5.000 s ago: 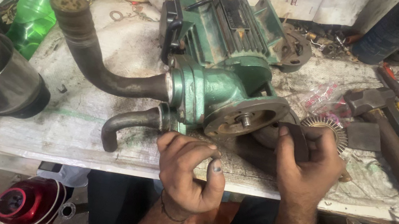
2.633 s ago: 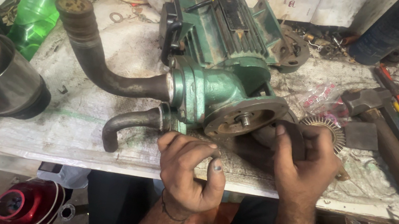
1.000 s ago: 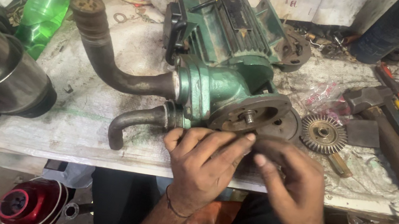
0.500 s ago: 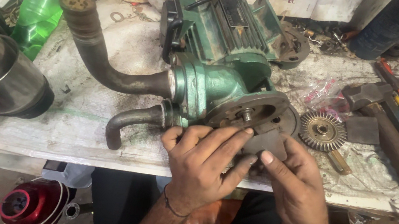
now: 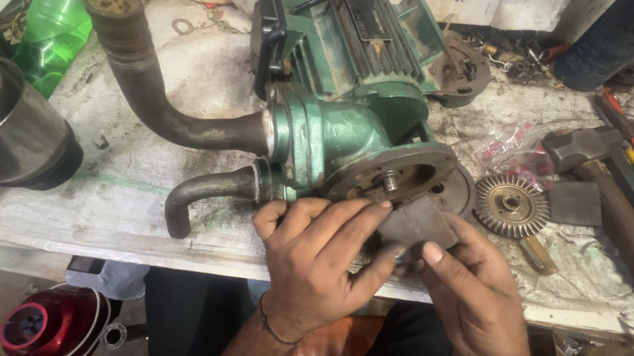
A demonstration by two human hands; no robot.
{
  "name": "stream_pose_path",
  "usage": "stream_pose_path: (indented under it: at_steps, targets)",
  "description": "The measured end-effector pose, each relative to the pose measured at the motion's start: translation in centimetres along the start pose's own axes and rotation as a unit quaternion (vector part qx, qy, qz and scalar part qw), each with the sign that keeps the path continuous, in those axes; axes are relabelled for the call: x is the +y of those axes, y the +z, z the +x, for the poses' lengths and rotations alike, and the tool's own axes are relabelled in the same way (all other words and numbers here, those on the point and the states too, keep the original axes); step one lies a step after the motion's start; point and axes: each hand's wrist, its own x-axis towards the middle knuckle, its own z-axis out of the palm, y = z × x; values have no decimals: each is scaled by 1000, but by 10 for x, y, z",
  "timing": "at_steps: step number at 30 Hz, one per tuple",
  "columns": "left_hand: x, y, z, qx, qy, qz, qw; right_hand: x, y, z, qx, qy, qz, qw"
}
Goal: The person works on a green electric water pump at a cluttered workbench. They hold the pump housing steady with one hand while fitting a round flange plate onto the pump's mounting face and rotating it by hand to seat it, then lift and turn the pump over to work on its other side.
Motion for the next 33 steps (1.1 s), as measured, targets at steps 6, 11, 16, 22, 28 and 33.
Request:
stream_pose_path:
  at_steps: [6,11,16,22,28,33]
  targets:
    - [-1,-1,-3,0,-6,-18,1000,3,-1,-1,14,-65,-16,998]
    - [0,-2,-2,15,-4,-35,999,7,-7,-3,13,-93,-38,995]
    - [1,-6,-1,-5,10,-2,1000,9,-7,1,7,-80,-2,997]
    - [1,-9,1,-40,24,26,999,7,0,4,15,-56,-4,998]
    - [2,-6,1,-39,9,10,999,7,1,5,29,-25,-84,996]
    - [0,-3,-1,-33,-4,-6,999,5,0,3,-3,-5,-151,989]
